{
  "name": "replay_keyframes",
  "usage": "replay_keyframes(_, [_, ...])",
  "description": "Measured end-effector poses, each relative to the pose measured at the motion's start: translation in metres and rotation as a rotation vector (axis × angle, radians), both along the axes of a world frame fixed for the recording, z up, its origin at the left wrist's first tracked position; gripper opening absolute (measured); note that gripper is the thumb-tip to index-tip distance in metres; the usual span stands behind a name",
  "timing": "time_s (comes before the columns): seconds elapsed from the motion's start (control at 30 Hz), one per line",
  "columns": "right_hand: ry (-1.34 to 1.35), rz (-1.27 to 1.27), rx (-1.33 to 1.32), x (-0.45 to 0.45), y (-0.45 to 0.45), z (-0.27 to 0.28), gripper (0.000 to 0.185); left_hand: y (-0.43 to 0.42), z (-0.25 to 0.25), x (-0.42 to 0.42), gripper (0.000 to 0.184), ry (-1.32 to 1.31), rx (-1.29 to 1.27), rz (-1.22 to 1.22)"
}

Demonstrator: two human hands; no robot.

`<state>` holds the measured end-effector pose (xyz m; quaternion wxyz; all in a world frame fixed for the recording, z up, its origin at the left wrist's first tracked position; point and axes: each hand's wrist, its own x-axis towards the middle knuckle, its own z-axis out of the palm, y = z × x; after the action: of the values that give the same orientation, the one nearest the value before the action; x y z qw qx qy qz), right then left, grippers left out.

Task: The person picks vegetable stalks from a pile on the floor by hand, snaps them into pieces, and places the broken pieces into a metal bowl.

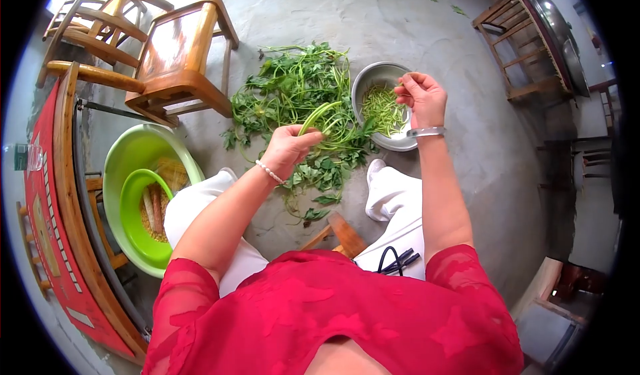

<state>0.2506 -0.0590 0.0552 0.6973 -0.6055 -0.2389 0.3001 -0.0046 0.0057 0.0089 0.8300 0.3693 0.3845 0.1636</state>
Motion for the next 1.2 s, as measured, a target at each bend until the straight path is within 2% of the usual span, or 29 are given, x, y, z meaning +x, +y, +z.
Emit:
replay_keyframes(0.03, [-0.06, -0.032, -0.046, 0.009, -0.002, -0.001, 0.015, 0.0, 0.001, 0.0, 0.01, 0.003, -0.01, 0.009])
replay_keyframes(0.13, [-0.566, -0.226, -0.406, 0.028, -0.008, -0.008, 0.027, -0.002, -0.001, 0.001, 0.01, -0.002, -0.034, 0.028])
replay_keyframes(0.2, [-0.485, -0.174, -0.386, 0.028, -0.01, -0.008, 0.024, -0.002, 0.002, 0.001, 0.01, -0.004, -0.032, 0.042])
replay_keyframes(0.3, [-0.288, 0.105, -0.302, -0.008, -0.006, 0.0, 0.011, -0.001, 0.001, -0.001, 0.01, -0.031, -0.035, 0.06])
replay_keyframes(0.37, [-0.051, 0.357, -0.353, -0.042, -0.001, -0.001, 0.011, -0.001, -0.002, -0.002, 0.01, -0.048, -0.034, 0.066])
replay_keyframes(0.43, [0.033, 0.484, -0.344, -0.071, 0.001, -0.01, 0.011, 0.0, -0.004, -0.001, 0.01, -0.042, -0.017, 0.061])
replay_keyframes(0.63, [0.177, 0.474, -0.313, -0.101, -0.006, -0.024, 0.015, -0.004, -0.005, 0.002, 0.011, 0.033, 0.061, 0.022])
replay_keyframes(0.73, [-0.049, 0.5, -0.268, -0.099, -0.006, -0.028, 0.014, -0.005, -0.001, 0.003, 0.015, 0.022, 0.072, 0.163])
replay_keyframes(0.87, [-0.697, 0.489, -0.206, -0.096, -0.008, -0.033, 0.011, 0.002, 0.007, 0.004, 0.02, -0.05, 0.099, 0.186])
replay_keyframes(0.9, [-0.77, 0.491, -0.214, -0.097, -0.009, -0.028, 0.012, 0.001, 0.01, 0.004, 0.019, -0.045, 0.102, 0.171])
replay_keyframes(1.0, [-0.929, 0.51, -0.213, -0.099, -0.01, -0.024, 0.01, 0.0, 0.011, 0.006, 0.016, -0.022, 0.113, 0.126])
replay_keyframes(1.1, [-0.969, 0.507, -0.21, -0.103, -0.011, -0.023, 0.008, 0.0, 0.002, 0.006, 0.01, 0.027, 0.138, 0.082])
replay_keyframes(1.2, [-0.754, 0.508, -0.197, -0.103, -0.011, -0.03, 0.01, 0.0, 0.001, 0.005, 0.008, 0.012, 0.11, 0.067])
